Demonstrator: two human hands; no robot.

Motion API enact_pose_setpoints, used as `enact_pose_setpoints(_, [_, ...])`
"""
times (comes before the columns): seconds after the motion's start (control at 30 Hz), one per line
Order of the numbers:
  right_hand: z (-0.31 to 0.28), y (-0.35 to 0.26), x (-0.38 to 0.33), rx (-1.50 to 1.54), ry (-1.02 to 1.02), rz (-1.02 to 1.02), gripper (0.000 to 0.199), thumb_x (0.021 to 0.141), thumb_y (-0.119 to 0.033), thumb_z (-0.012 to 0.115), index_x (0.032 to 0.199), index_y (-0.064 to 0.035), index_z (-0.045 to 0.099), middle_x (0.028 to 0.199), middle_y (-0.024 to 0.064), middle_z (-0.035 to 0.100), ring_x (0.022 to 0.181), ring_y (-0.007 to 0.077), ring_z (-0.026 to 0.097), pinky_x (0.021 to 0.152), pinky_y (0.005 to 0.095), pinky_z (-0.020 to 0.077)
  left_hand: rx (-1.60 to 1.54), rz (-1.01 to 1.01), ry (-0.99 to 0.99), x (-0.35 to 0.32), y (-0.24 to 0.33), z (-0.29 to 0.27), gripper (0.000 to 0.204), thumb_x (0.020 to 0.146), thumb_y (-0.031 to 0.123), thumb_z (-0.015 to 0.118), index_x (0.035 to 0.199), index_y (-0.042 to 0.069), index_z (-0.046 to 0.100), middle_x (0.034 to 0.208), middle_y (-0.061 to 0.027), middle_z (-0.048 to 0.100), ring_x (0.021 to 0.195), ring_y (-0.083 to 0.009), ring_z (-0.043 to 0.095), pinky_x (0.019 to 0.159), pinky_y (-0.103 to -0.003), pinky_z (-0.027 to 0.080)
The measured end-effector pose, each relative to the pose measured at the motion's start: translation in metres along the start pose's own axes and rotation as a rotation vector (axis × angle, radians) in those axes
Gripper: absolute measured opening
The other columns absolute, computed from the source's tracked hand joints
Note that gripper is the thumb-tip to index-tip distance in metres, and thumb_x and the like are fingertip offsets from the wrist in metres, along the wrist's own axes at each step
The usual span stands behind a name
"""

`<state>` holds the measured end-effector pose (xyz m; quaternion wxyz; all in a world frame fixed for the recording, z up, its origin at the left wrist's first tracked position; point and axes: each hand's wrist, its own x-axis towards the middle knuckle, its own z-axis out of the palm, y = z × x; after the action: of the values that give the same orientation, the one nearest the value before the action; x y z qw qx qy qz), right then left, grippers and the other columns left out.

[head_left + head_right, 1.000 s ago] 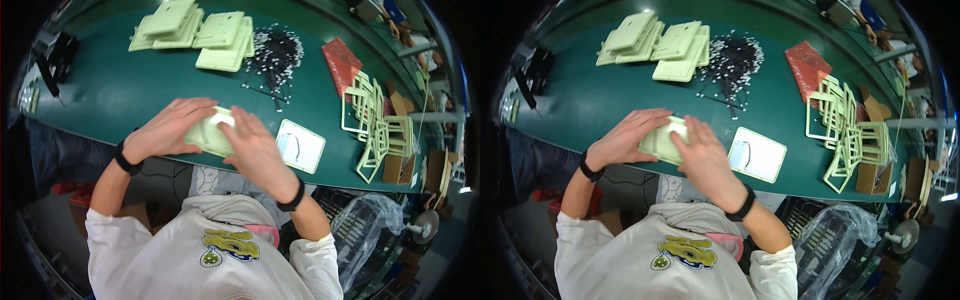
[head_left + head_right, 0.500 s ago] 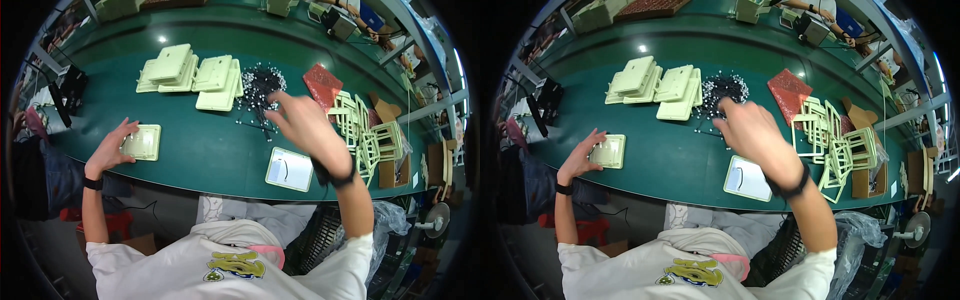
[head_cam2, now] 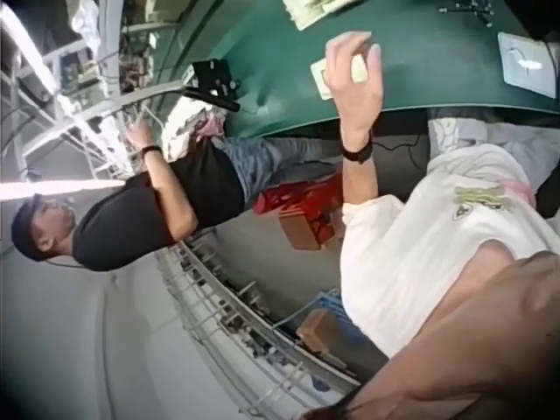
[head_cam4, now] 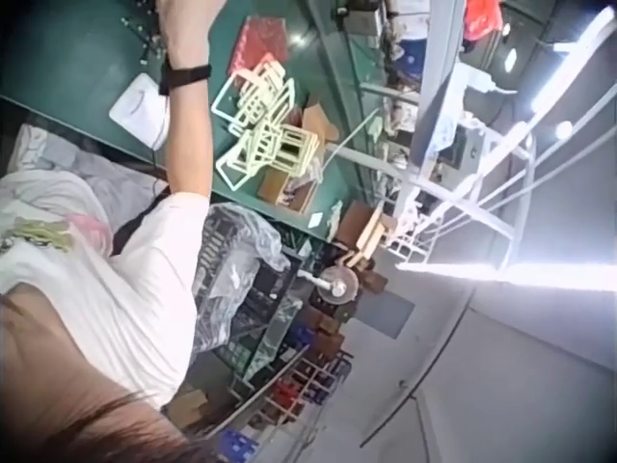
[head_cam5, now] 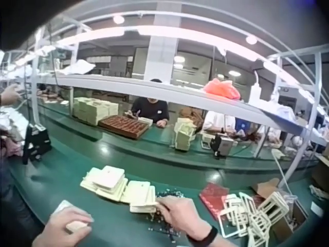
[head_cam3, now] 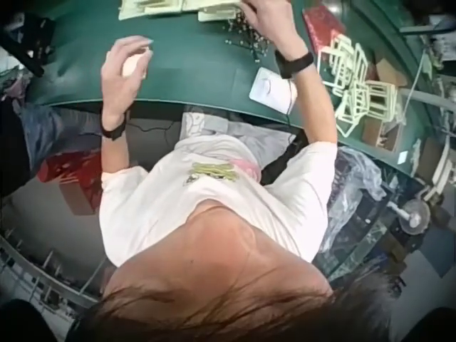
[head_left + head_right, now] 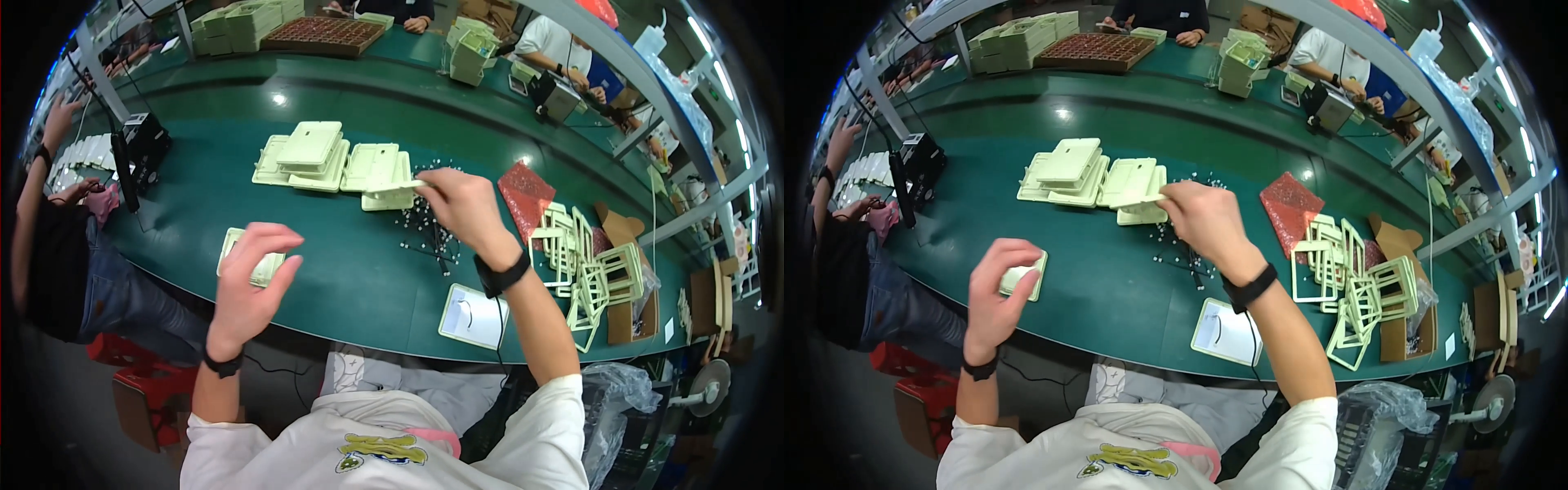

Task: The person places frames on the table, inserts white panels into them, and attaches wires to the panels. After pressing covers onto the back of the assemblies, the person retrieves bubble wrap from a box and wraps the completed units.

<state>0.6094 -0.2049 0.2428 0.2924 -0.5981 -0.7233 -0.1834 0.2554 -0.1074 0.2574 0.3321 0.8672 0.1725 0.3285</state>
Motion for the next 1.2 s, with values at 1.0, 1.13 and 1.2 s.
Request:
enact_pose_setpoints(1.0, [-0.173, -0.105, -0.158, -0.294, -0.278, 0.279, 0.114, 0.067, -0.003, 0.091, 0.166, -0.0101, 0.035, 0.163, 0.0313, 0.039, 0.160, 0.0538, 0.028, 0.129, 0.0622, 0.0282, -0.863, -0.342, -0.637, 0.075, 0.072, 0.191, 0.025, 0.102, 0.017, 0.078, 0.116, -0.002, 0.071, 0.096, -0.0012, 0.074, 0.089, -0.0049, 0.066, 0.077, -0.024, 0.053])
enact_pose_setpoints(1.13, [-0.156, -0.094, -0.162, -0.122, -0.424, 0.190, 0.109, 0.065, -0.004, 0.091, 0.161, -0.0100, 0.041, 0.162, 0.0267, 0.042, 0.155, 0.0509, 0.037, 0.125, 0.0605, 0.0350, -0.813, -0.252, -0.832, 0.099, 0.066, 0.200, 0.026, 0.102, 0.020, 0.077, 0.118, -0.001, 0.073, 0.096, -0.0013, 0.074, 0.089, -0.0045, 0.066, 0.076, -0.025, 0.053])
enact_pose_setpoints(1.2, [-0.152, -0.089, -0.166, -0.038, -0.373, 0.296, 0.104, 0.064, -0.006, 0.092, 0.157, -0.0100, 0.044, 0.160, 0.0255, 0.046, 0.150, 0.0499, 0.043, 0.122, 0.0592, 0.0384, -0.684, -0.201, -0.937, 0.102, 0.066, 0.200, 0.028, 0.103, 0.021, 0.076, 0.121, 0.000, 0.074, 0.096, -0.0013, 0.074, 0.089, -0.0050, 0.067, 0.076, -0.025, 0.054])
